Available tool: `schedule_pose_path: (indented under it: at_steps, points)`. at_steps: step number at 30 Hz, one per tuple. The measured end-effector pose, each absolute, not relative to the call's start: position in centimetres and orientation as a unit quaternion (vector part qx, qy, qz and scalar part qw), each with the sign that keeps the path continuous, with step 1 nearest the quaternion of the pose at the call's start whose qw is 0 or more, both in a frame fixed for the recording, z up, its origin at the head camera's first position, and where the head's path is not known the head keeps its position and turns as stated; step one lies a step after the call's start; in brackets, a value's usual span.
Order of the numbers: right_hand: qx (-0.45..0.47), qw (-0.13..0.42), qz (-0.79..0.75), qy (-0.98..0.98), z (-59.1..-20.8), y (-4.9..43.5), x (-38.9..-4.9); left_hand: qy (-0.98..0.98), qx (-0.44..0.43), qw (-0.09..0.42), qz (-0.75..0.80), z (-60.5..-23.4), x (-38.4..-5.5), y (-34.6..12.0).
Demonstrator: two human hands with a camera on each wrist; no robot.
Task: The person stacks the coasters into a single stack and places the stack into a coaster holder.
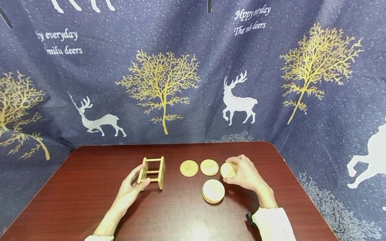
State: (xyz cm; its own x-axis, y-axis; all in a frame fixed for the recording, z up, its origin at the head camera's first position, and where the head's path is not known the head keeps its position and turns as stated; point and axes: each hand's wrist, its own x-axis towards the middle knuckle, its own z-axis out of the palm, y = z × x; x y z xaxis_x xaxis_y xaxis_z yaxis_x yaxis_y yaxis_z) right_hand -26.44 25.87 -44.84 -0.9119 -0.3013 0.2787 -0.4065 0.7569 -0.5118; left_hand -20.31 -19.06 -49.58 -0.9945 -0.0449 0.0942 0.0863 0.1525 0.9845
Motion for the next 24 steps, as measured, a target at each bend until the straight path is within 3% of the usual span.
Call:
schedule_pose_path:
  at_steps: [24]
  points:
    - [0.249,0.098,0.311,-0.912,-43.6,24.5,-25.3,-0.749,-0.008,0.044,-0.661,-49.4,-20.3,-19.0]
